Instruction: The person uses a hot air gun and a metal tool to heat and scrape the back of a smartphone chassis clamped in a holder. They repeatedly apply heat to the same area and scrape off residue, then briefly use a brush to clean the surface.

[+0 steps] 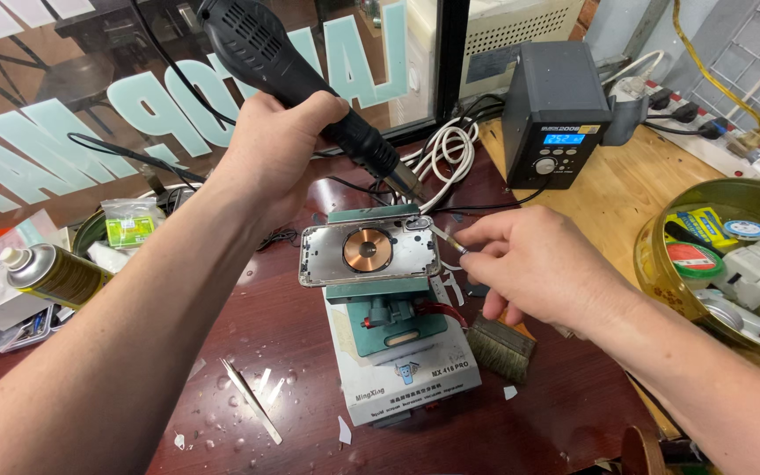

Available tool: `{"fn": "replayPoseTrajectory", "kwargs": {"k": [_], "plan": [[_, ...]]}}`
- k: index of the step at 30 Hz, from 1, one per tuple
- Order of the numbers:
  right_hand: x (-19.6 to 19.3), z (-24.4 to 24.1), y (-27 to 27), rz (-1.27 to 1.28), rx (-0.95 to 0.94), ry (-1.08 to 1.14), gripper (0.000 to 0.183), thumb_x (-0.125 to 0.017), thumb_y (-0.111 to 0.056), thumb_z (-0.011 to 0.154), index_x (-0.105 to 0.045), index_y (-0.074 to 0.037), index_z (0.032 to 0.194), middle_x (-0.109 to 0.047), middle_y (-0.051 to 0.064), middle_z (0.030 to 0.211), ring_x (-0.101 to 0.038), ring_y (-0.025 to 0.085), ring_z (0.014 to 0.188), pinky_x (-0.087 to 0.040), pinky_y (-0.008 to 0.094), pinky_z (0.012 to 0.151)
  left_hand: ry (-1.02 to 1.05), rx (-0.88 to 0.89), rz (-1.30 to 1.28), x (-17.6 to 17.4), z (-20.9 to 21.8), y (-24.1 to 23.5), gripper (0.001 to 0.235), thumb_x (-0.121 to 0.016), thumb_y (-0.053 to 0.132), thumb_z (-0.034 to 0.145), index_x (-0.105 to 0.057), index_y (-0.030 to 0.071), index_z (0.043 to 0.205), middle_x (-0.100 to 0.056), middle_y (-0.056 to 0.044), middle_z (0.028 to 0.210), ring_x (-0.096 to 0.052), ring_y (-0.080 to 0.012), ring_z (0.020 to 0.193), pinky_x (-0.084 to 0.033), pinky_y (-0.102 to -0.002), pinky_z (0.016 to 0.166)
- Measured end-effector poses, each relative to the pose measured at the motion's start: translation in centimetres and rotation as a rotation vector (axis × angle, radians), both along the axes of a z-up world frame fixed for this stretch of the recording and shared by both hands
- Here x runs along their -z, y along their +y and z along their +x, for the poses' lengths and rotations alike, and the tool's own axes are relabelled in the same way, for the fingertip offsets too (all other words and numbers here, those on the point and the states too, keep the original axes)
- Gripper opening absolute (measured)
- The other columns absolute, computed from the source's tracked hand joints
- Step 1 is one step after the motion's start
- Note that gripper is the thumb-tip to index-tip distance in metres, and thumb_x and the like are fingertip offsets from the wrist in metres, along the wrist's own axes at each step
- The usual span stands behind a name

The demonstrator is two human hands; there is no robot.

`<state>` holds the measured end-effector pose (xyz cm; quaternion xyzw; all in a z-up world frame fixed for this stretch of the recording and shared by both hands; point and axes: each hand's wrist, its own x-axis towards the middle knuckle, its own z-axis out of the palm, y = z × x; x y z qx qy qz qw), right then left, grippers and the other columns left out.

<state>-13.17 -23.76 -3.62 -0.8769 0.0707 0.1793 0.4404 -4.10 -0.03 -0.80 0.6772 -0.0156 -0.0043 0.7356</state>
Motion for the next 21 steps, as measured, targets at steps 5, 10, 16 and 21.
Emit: {"fn": "replayPoseTrajectory", "kwargs": {"k": [5, 10, 16, 21], "plan": [[-0.2, 1.9, -0.9, 0.032, -0.017, 0.033, 0.03, -0.073, -0.017, 0.087, -0.078, -0.005, 0.114, -0.075, 0.009, 0.076, -0.059, 0.014, 0.049, -0.043, 0.029, 0.039, -0.002, 0.014, 0.029, -0.4, -0.4, -0.1, 0.024, -0.068, 0.01, 0.085, -0.059, -0.005, 0.101, -0.068, -0.012, 0.092, -0.074, -0.0229, 0.084, -0.069, -0.043, 0.077], [0.2, 3.2, -2.8, 0.166, -0.081, 0.049, 0.033, -0.073, -0.017, 0.085, -0.076, -0.005, 0.115, -0.078, 0.01, 0.075, -0.055, 0.01, 0.046, -0.038, 0.025, 0.037, -0.003, 0.031, 0.019, -0.5, -0.6, -0.4, 0.022, -0.066, 0.009, 0.085, -0.057, -0.004, 0.1, -0.067, -0.012, 0.094, -0.074, -0.0232, 0.085, -0.07, -0.044, 0.078], [2.7, 0.7, -1.7, 0.279, 0.063, -0.028, 0.033, -0.07, -0.018, 0.087, -0.075, -0.005, 0.116, -0.074, 0.005, 0.075, -0.053, 0.01, 0.045, -0.037, 0.026, 0.039, -0.013, 0.055, 0.035, -0.3, -0.4, -0.1, 0.021, -0.066, 0.009, 0.086, -0.058, -0.004, 0.101, -0.066, -0.012, 0.096, -0.074, -0.023, 0.089, -0.068, -0.044, 0.079], [2.6, 0.5, -0.8, 0.139, 0.013, -0.171, 0.032, -0.069, -0.013, 0.085, -0.076, -0.005, 0.116, -0.073, 0.003, 0.071, -0.057, 0.01, 0.047, -0.045, 0.027, 0.043, 0.007, 0.016, 0.039, -0.2, 0.1, 0.2, 0.022, -0.067, 0.01, 0.085, -0.058, -0.003, 0.101, -0.068, -0.012, 0.095, -0.074, -0.023, 0.087, -0.068, -0.044, 0.076]]}}
